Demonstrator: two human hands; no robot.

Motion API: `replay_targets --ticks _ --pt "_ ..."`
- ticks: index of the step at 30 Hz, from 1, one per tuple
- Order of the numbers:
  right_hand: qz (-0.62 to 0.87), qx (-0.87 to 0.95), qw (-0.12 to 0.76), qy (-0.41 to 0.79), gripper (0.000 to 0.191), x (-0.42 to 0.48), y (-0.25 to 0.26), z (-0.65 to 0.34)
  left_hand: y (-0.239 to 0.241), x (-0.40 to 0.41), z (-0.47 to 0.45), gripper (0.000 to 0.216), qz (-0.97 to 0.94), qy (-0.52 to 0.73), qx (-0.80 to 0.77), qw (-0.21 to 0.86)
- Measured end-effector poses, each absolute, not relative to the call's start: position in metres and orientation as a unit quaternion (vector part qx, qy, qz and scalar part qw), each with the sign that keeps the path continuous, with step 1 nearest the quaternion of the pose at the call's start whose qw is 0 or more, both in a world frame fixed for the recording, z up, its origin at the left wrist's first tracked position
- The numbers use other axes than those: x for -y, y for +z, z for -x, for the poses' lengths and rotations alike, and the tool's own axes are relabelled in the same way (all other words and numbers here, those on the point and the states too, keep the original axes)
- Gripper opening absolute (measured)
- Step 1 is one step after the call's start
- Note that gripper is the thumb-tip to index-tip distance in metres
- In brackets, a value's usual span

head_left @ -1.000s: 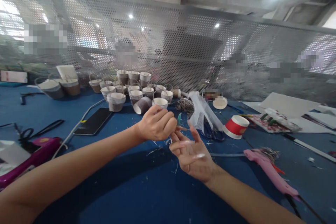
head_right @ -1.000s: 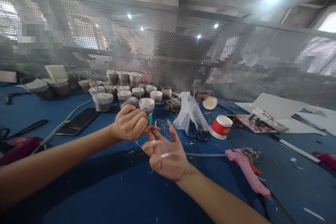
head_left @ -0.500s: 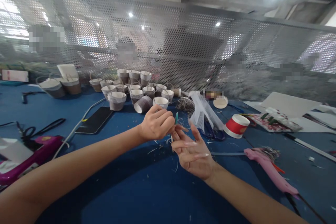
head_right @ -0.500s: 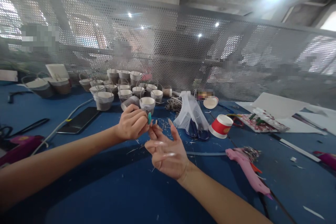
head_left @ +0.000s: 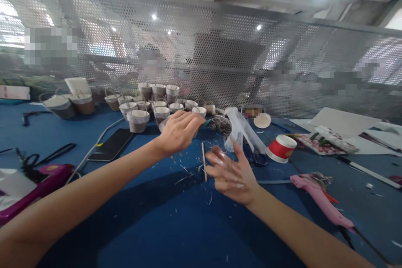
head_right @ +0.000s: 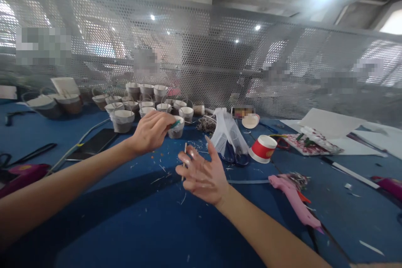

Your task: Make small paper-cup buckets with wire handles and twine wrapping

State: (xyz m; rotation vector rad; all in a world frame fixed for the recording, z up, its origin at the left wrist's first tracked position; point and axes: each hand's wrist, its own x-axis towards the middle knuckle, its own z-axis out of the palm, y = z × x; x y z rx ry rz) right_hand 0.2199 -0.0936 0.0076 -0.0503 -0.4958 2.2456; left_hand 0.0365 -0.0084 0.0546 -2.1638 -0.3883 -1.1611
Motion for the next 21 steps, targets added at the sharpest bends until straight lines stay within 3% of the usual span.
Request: replay_targets --ticks 9,17,21 --pt "0.083 0.249 0.438 0.86 0.055 0.085 0.004 -0.226 0.054 0.036 -0.054 0.032 0.92 -0.196 0.298 0.165" --pt "0.091 0.298 0.387 0.868 0.055 0.087 -0.001 -0.224 0.048 0.043 -0.061 0.018 0.942 -0.162 0.292 -0.031" --pt "0.093 0.315 0.369 0.869 0.052 0.087 -0.003 -0.224 0.044 0.042 -0.06 0.019 0.948 -0.162 0.27 -0.052"
